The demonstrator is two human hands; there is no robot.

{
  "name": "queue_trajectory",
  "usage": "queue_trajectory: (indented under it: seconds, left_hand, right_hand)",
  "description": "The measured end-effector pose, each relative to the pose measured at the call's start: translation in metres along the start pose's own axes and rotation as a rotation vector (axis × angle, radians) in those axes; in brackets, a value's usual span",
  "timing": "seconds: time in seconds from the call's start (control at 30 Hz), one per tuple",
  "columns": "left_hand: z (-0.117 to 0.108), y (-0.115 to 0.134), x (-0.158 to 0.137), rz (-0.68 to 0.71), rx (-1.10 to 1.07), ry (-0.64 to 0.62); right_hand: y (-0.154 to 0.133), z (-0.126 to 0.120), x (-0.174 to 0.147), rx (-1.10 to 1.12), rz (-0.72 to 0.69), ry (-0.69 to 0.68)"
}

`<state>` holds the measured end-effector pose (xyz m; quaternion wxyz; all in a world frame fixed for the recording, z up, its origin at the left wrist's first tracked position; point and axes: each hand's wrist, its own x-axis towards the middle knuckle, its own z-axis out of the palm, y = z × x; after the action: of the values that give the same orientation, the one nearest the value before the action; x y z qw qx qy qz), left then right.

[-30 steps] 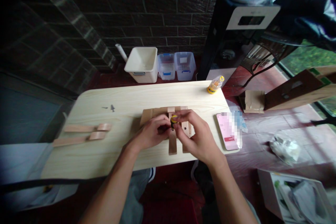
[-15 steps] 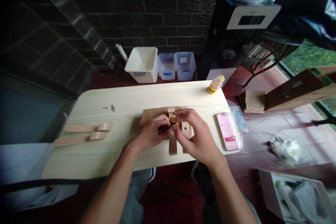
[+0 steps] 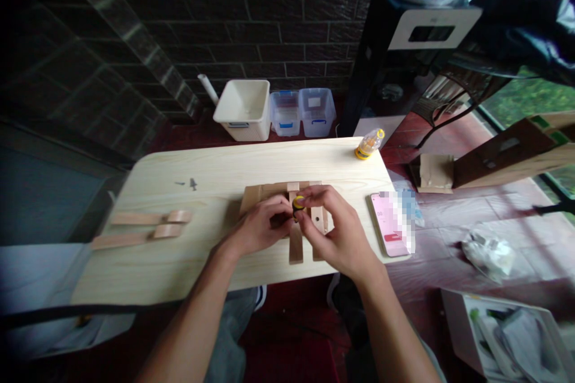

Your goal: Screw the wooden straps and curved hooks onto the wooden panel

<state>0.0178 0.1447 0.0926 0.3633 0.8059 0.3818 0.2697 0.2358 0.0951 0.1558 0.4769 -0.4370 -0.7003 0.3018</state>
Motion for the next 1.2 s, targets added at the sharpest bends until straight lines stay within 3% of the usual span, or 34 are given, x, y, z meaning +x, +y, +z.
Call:
queue_trajectory:
  seconds: [1.2]
  left_hand:
    - [0.0001, -0.0013, 0.0002, 0.019, -0.010, 0.001]
  right_hand:
    - [-0.0031, -0.0025, -0.0016, 0.007, 0.017, -0.039]
